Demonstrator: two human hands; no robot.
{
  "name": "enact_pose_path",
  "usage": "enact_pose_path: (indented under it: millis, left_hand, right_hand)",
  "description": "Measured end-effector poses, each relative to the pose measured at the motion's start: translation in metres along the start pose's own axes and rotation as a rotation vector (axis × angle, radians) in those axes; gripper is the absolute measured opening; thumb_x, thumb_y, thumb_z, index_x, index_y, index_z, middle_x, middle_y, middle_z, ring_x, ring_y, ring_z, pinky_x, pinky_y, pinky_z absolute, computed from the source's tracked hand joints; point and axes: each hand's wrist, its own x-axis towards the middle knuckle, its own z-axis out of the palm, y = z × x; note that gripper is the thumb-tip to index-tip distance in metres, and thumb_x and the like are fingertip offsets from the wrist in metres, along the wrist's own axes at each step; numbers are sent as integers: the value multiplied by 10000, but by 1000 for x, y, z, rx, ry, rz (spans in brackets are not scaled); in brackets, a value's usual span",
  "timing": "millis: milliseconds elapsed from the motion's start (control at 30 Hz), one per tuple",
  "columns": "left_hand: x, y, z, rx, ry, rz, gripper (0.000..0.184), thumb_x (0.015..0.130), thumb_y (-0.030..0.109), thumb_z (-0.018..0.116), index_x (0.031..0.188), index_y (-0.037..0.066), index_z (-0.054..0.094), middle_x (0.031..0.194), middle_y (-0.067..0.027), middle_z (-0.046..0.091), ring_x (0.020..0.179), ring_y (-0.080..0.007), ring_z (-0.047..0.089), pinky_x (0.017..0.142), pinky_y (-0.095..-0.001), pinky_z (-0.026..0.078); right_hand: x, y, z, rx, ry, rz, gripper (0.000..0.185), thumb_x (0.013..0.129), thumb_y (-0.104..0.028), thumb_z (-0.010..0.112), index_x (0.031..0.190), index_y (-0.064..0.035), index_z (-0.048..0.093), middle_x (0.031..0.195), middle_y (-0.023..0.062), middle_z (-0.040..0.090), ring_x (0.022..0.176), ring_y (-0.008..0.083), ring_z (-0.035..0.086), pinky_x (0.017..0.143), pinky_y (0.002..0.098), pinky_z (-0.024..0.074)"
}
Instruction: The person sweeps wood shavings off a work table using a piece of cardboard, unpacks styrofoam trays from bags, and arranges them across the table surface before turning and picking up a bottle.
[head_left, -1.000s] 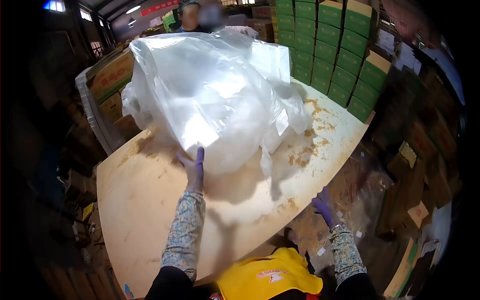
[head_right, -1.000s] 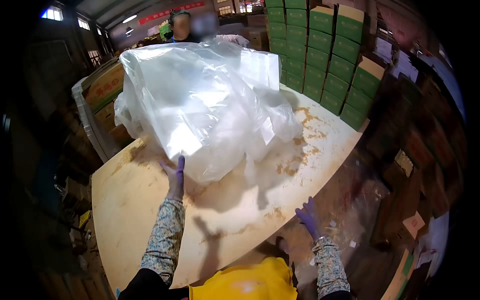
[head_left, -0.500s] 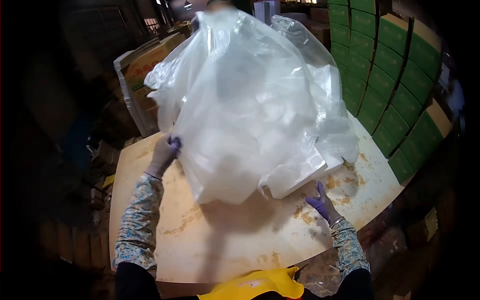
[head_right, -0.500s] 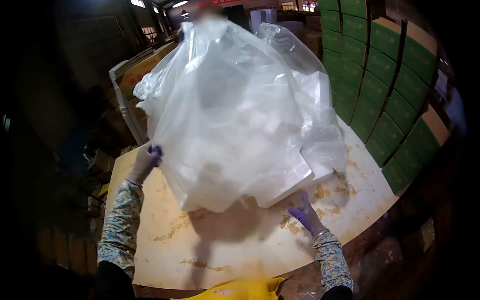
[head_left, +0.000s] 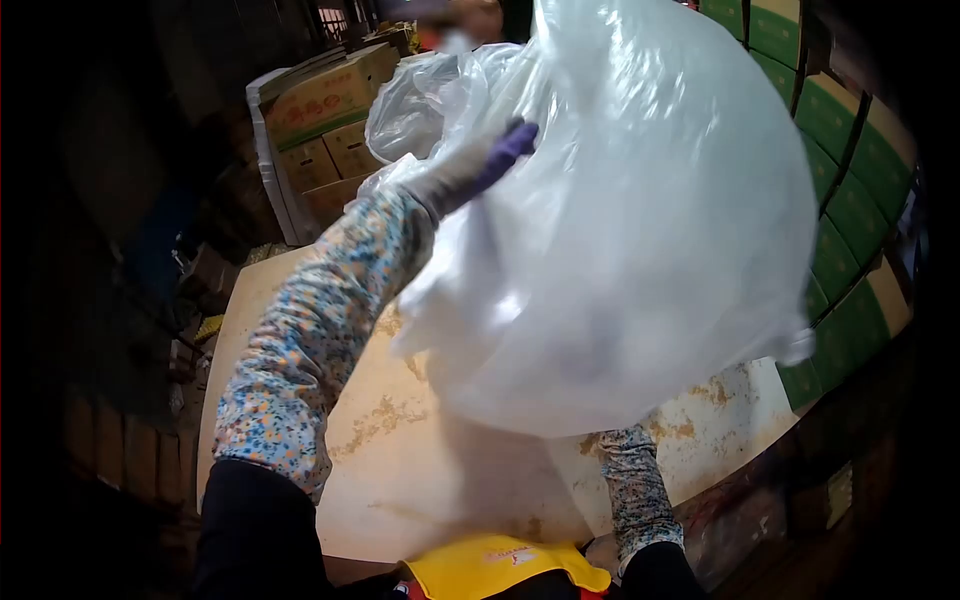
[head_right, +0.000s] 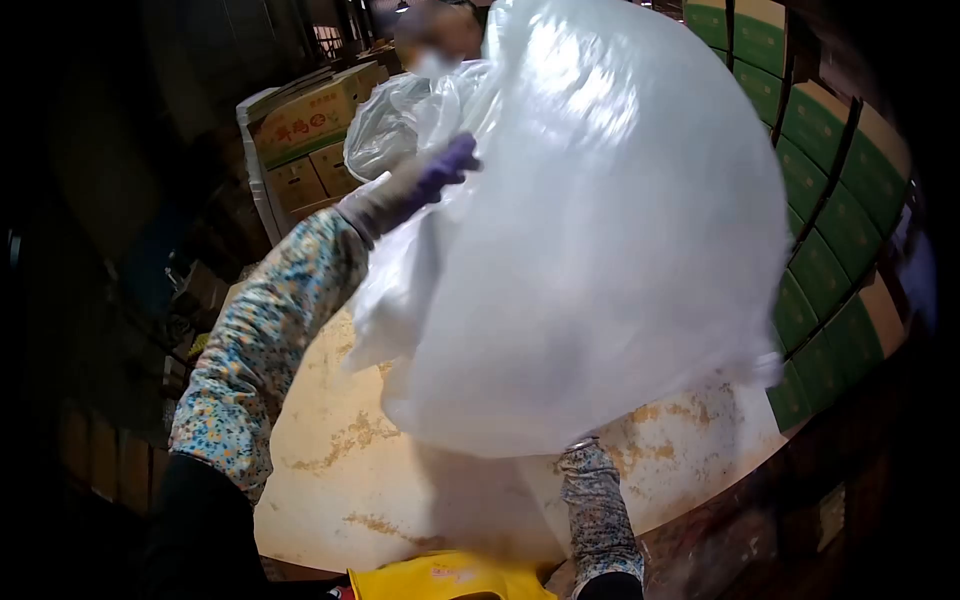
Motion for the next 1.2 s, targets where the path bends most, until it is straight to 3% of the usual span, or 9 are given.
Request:
enact_pose_path:
  millis: [100, 233, 300, 500, 667, 767, 900, 933, 1200]
  left_hand:
    - [-20, -76, 9, 547, 85, 110, 904, 980, 629, 509, 1568, -18, 279, 1495, -274, 480, 1383, -403, 462, 1176, -484, 311]
    - [-65, -145, 16, 82, -196, -256, 903, 1011, 614, 451, 1571, -58, 228, 1591, -300, 324, 1521, -384, 251, 1234, -393, 233]
    - [-92, -205, 57, 13, -263, -256, 846, 1034, 558, 456, 1571, -55, 227, 1581, -294, 346, 1532, -359, 227, 1245, -382, 203]
    - [-163, -217, 137, -456, -196, -159, 733, 1050, 429, 530, 1557, -44, 291, 1536, -223, 436, 1428, -280, 405, 1180, -358, 309]
    - [-183, -216, 114, -518, 70, -340, 378, 1029, 325, 611, 1204, -6, 664, 988, -26, 700, 872, -116, 639, 857, -282, 510]
    - [-172, -199, 89, -1095, 620, -234, 649, 1047, 300, 569, 1572, 68, 268, 1395, -138, 544, 1240, -181, 547, 970, -306, 491]
    - [-222, -223, 191, -437, -164, -290, 927, 945, 376, 691, 1611, 64, 127, 1590, -263, 294, 1478, -369, 302, 1155, -456, 348]
    - [-243, -212, 210, 164, -376, -181, 915, 891, 422, 740, 1570, 36, 264, 1550, -306, 334, 1456, -402, 329, 1165, -473, 335]
    - [-349, -133, 143, 192, 70, -403, 783, 696, 312, 853, 1334, -35, 560, 1471, -315, 436, 1400, -438, 411, 1150, -476, 372]
  right_hand:
    - [1, 22, -18, 2, -29, 86, 1058, 844, -312, 811, 1599, -20, 129, 1565, 205, 342, 1433, 285, 378, 1100, 419, 408]
    - [16, 23, -24, 67, 109, 122, 1064, 838, -287, 815, 1604, -31, 122, 1567, 191, 344, 1439, 257, 373, 1088, 417, 414]
    - [26, -57, -6, 269, 406, -144, 1129, 821, -258, 822, 1618, -58, 47, 1604, 204, 317, 1488, 275, 337, 1116, 429, 402]
    - [52, -39, 20, -291, 259, 71, 933, 848, -169, 769, 1590, -33, 221, 1504, 193, 463, 1388, 260, 459, 1077, 364, 442]
    - [3, -13, 16, 470, 405, 82, 652, 879, -156, 758, 1439, 0, 464, 1322, 105, 596, 1147, 184, 599, 991, 352, 503]
    - [-30, 17, 10, 830, 455, 124, 609, 940, -229, 713, 1450, -14, 458, 1336, 103, 583, 1182, 209, 588, 1005, 368, 507]
    - [-56, 33, 40, 865, 534, 276, 595, 1001, -348, 640, 1472, -42, 446, 1384, 108, 543, 1271, 253, 541, 1042, 394, 499]
    - [-59, 46, 52, 941, 523, 247, 594, 1001, -334, 640, 1480, -44, 441, 1400, 101, 536, 1274, 262, 541, 1057, 396, 488]
    - [-101, -99, 35, 523, 289, 201, 538, 988, -279, 660, 1430, -27, 484, 1230, 102, 640, 1052, 211, 649, 882, 351, 565]
